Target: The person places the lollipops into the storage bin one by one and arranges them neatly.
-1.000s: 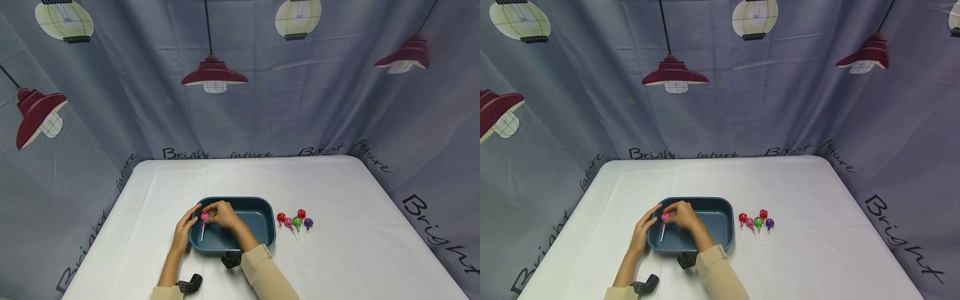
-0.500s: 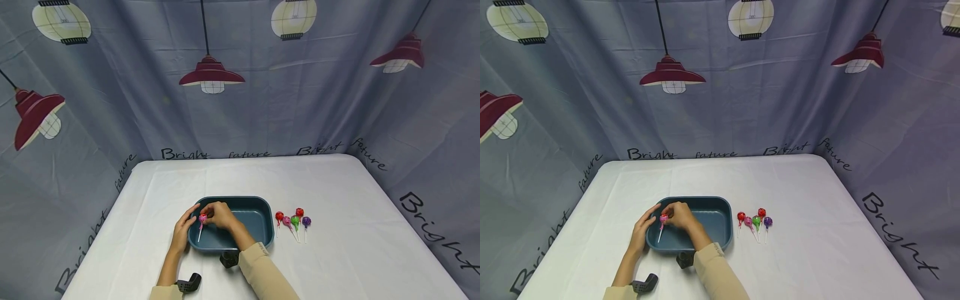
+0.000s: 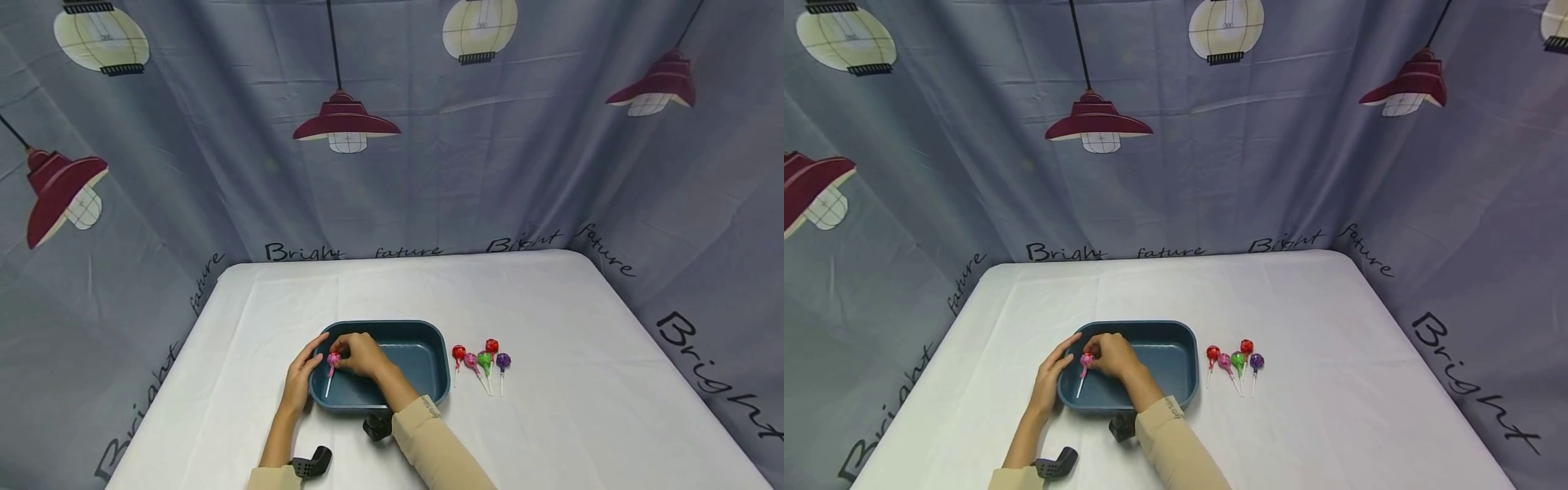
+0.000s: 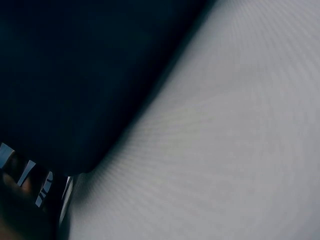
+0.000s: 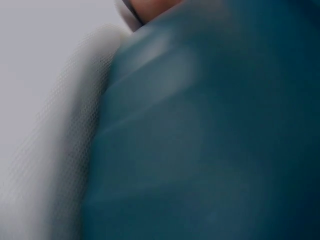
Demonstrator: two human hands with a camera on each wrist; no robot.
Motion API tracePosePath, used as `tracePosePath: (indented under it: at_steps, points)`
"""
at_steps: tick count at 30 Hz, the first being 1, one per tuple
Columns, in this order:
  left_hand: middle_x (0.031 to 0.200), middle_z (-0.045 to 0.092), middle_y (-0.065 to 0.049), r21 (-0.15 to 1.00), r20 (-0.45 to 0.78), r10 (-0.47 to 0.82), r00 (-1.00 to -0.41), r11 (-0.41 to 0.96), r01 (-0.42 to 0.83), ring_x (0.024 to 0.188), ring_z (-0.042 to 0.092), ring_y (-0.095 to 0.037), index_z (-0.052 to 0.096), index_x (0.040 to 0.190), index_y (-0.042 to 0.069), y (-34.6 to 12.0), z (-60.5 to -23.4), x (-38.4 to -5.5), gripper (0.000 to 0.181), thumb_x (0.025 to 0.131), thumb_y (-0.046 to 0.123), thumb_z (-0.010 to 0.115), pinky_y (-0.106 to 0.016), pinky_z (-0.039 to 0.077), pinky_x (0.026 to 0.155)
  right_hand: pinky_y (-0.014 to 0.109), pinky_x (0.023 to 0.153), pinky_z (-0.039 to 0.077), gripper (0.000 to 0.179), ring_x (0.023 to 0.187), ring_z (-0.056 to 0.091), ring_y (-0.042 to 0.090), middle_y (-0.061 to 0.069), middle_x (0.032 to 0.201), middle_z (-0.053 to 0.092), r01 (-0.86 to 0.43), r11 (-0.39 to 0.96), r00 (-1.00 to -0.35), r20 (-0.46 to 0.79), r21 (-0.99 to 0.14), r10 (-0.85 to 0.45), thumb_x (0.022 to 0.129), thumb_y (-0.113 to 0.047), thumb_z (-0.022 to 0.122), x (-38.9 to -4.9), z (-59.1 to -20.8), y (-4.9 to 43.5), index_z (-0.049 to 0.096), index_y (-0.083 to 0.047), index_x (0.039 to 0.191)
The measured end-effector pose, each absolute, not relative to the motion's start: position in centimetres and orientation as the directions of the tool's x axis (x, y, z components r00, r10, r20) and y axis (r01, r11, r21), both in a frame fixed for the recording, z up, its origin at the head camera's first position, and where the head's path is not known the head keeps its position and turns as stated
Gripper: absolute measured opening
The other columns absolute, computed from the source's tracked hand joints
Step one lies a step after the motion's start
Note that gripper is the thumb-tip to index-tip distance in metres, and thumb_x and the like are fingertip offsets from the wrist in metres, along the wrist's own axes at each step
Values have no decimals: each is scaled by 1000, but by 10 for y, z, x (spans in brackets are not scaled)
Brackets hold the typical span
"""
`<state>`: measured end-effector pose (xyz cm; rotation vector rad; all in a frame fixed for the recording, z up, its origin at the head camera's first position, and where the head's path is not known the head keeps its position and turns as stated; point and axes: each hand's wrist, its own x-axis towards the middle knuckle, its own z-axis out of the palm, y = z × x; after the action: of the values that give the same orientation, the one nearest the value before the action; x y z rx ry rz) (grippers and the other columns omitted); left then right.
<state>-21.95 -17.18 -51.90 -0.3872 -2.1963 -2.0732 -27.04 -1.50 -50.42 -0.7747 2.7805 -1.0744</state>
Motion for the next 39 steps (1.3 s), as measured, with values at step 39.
tracePosePath:
  at_steps: [39]
  points:
    - [139,42,-14,968,236,118,-965,61,244,132,29,-22,47,133,-1,-172,-519,-220,38,96,2,41,-12,24,100,19,68,48,32,79,62,15,7,85,66,-457,600,-854,135,-657,-503,75,-4,75,-267,-506,-15,63,-2,105]
